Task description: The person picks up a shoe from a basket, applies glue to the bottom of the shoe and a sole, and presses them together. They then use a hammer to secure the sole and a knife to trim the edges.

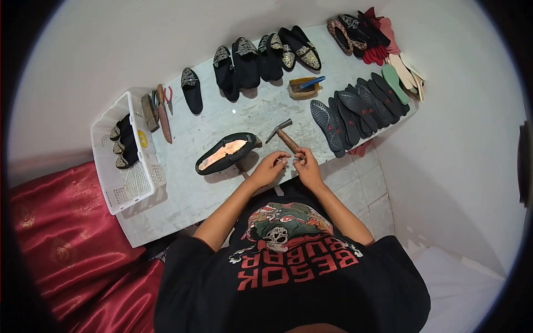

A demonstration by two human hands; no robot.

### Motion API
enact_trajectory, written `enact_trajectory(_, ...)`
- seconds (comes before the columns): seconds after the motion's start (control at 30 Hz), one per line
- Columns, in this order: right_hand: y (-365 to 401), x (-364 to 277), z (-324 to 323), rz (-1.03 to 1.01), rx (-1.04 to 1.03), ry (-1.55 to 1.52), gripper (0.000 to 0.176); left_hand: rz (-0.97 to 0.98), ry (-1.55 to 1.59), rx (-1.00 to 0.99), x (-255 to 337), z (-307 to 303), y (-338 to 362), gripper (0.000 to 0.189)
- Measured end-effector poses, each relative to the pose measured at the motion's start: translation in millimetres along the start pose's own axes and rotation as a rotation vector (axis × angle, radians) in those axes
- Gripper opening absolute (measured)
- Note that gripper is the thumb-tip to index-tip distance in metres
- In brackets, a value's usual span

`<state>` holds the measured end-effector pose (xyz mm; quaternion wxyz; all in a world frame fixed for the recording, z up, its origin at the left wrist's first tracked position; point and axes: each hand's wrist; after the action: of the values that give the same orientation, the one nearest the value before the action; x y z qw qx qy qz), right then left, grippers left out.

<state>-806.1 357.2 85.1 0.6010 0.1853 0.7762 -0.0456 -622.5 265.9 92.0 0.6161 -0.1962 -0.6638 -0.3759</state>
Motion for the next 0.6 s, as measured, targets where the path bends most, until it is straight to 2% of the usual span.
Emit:
enact_trajectory(0.07, -6.1, 11.1, -15.6, 0.145, -0.033, 0.110, 0.044, -0.027, 0.050, -0.023, 3.7, 9.8, -12.4, 0.030)
enact_trajectory(0.27, -56.4, 33.0, -80.4, 0.045, 0.024, 0.462, 0.039, -0.047, 0.102, 0.000, -14.3, 41.8, -79.1, 0.032)
enact_trajectory(0.33, -80.0, 43.0, -99.9, 0.020, 0.026, 0.486, 0.045, -0.043, 0.141, 0.036, -16.2, 58.2, -101.6, 0.034)
enact_trajectory(0.4, -97.4, 43.7, -117.0, -0.053, 0.046, 0.645, 0.051, -0.058, 0.058, 0.002, -21.0, 69.5, -127.8, 0.040)
enact_trajectory(0.43, -106.3, 44.1, -123.5, -0.008, 0.006, 0.641, 0.060, -0.096, 0.047, 0.003, -23.7, 75.3, -141.6, 0.045)
enact_trajectory(0.5, -115.8, 41.8, -132.8, 0.016, -0.041, 0.692, 0.064, -0.226, 0.055, 0.047, -26.2, 84.3, -165.3, 0.064)
enact_trajectory(0.57, -124.1, 39.4, -136.6, 0.055, -0.132, 0.794, 0.078, -0.265, 0.061, 0.086, -29.4, 91.4, -183.8, 0.068)
enact_trajectory(0.6, -125.6, 38.9, -137.5, 0.055, -0.146, 0.786, 0.078, -0.303, 0.076, 0.109, -31.6, 95.6, -188.8, 0.072)
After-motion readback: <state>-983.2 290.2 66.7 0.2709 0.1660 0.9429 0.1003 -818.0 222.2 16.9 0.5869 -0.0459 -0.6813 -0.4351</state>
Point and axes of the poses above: each hand's wrist, its own y-axis away from the middle knuckle, its own z-axis out of the palm, x = y × z, and after that the axes turned 1 degree about -z, right-handed
